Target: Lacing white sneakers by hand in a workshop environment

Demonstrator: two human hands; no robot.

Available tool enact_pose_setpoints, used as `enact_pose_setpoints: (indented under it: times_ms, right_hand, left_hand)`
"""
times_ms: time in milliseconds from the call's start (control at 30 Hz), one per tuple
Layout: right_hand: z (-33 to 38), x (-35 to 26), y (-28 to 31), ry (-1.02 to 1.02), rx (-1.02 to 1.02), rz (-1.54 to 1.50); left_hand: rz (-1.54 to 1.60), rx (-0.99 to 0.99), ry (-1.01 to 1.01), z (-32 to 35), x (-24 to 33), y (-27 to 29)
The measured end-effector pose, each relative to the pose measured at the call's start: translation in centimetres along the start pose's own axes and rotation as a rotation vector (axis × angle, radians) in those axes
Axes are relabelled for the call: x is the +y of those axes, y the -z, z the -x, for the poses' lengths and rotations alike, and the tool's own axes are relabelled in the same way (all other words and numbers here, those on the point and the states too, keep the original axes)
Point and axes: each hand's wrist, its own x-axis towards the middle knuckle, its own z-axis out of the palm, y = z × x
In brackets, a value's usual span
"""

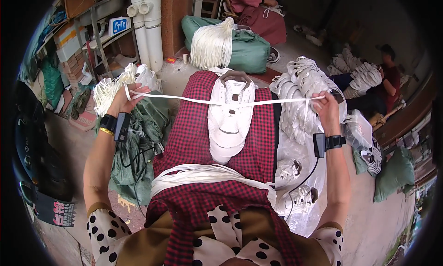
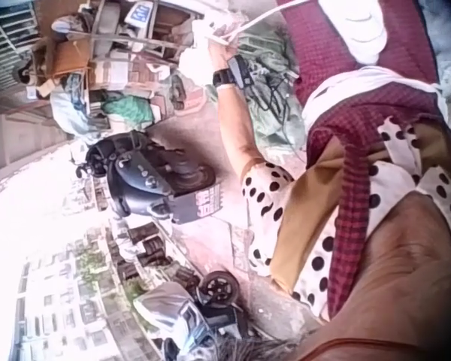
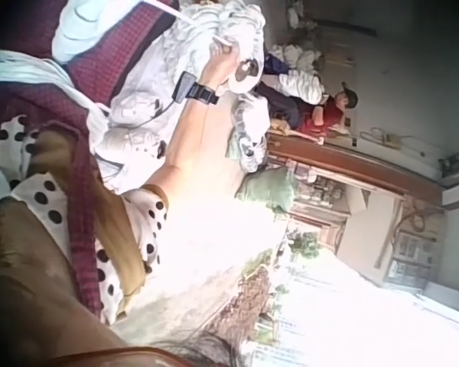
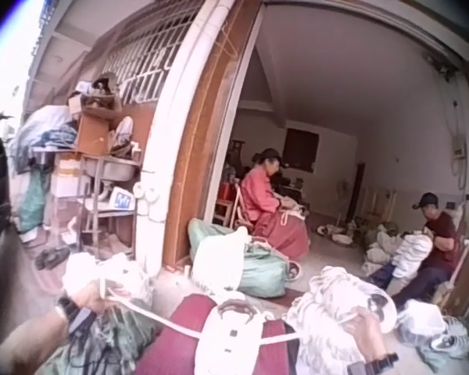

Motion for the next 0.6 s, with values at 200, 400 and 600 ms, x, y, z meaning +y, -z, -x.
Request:
enact_pose_setpoints:
  times_ms: [200, 400, 600]
  right_hand:
    - [3.6, 4.0, -1.8, 0.207, -0.229, 1.061]
    - [8.3, 0.2, -16.5, 0.745, -0.569, 1.044]
    - [7.0, 2.6, -16.8, 0.834, -0.706, 0.995]
  left_hand:
    - [-1.307, 0.101, -0.281, 2.0, 3.5, -0.6]
    - [-0.892, -0.521, -0.551, 6.7, -0.1, -15.1]
    - [-1.028, -0.727, -0.804, 9.5, -3.2, -20.2]
